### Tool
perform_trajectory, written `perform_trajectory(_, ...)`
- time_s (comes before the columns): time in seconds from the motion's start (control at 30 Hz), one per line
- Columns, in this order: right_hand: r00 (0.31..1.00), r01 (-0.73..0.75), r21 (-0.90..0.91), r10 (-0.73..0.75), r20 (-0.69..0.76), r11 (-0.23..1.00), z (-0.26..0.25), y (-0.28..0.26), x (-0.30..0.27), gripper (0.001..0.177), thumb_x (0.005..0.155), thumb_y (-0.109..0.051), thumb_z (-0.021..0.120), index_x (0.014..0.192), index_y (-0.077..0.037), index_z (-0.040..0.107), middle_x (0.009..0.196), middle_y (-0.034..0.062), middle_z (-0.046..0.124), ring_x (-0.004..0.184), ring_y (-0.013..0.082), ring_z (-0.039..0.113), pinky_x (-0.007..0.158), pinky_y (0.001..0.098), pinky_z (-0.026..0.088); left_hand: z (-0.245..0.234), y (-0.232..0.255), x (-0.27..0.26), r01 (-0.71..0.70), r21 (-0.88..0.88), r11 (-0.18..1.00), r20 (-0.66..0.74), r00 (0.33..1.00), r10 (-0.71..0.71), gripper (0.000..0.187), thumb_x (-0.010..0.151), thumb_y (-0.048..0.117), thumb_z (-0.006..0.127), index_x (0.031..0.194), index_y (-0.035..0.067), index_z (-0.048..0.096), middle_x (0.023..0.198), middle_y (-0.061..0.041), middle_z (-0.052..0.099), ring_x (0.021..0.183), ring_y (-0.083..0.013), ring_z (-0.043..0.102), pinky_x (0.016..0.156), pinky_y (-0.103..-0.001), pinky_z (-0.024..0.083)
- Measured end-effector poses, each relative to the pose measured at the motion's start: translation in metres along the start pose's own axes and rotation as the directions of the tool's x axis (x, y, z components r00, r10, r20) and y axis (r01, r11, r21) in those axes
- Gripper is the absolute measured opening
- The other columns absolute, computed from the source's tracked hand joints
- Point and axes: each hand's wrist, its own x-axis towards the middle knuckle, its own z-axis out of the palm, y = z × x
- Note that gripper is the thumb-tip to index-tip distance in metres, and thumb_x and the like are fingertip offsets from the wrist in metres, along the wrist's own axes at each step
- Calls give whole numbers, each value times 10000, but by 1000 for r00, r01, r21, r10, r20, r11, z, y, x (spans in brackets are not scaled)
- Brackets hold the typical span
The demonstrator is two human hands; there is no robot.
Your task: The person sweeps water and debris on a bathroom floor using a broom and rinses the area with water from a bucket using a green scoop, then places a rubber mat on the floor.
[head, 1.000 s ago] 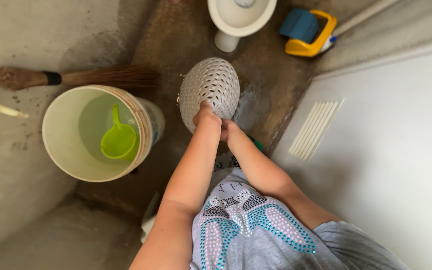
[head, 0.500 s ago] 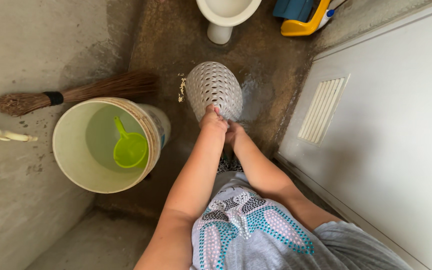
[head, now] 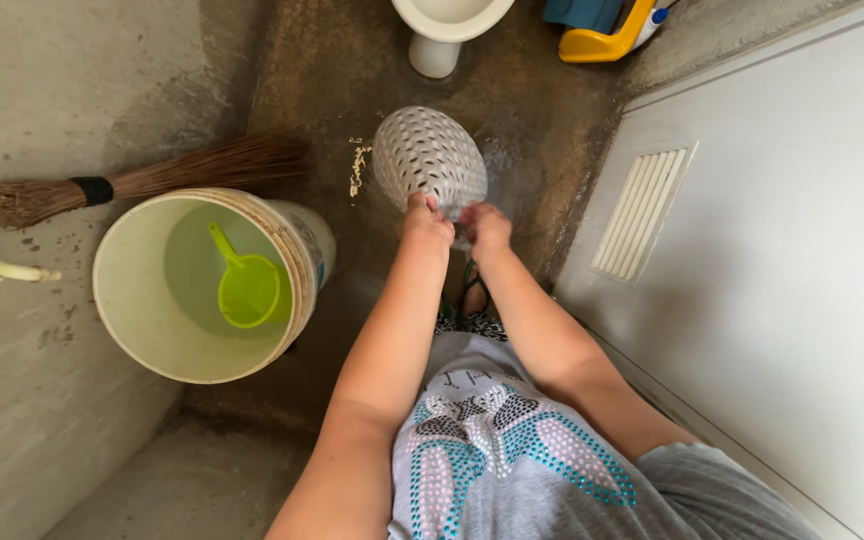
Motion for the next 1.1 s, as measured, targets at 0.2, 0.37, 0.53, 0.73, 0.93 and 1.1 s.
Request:
perform_trajectory(0.2,628,-751,231,562,538,619,33,-18,-19,412,973,-334,520,1240,-34,615,1178,162,716,1104,336,674,1043,505,490,12,6,-1,37,-132,991,25,999,-34,313,912,318,706,710,185,508,591,74,446,456,-98,332,448,-292,187)
perform_trajectory(0.37,632,-749,541,656,413,381,49,-23,-9,623,1033,-385,589,1424,76,438,1287,287,632,1144,410,638,1072,544,464,2,21,-22,109,-146,983,134,987,-89,302,926,375,647,718,203,512,587,100,454,436,-83,303,445,-282,197)
perform_trajectory(0.53,649,-671,683,675,351,290,50,-23,-3,870,1001,-534,691,1455,124,347,1171,356,612,1027,451,631,935,558,519,-7,29,-53,117,-167,979,134,986,-95,307,923,359,639,704,204,491,605,98,496,434,-69,328,435,-286,223)
perform_trajectory(0.73,726,-586,737,620,296,336,26,-26,-18,702,782,-806,614,995,-136,605,686,-9,584,651,104,436,710,342,367,-21,45,-67,-276,-52,960,-59,960,273,270,853,320,831,808,112,665,719,17,528,548,-136,419,523,-339,330)
perform_trajectory(0.93,680,-626,678,695,233,385,36,-29,-20,559,856,-614,602,1057,-95,653,841,7,596,817,160,499,802,408,411,-10,43,-98,-258,-105,960,-54,966,253,355,814,205,778,993,-68,638,948,-117,624,908,-319,632,759,-562,562)
perform_trajectory(1.1,676,-561,732,724,135,387,40,-13,10,379,917,-430,607,1081,-95,670,948,12,648,887,177,566,841,434,436,-11,37,-128,-295,35,955,-171,940,296,445,758,184,809,1088,-92,696,1127,-170,712,959,-300,668,840,-450,553)
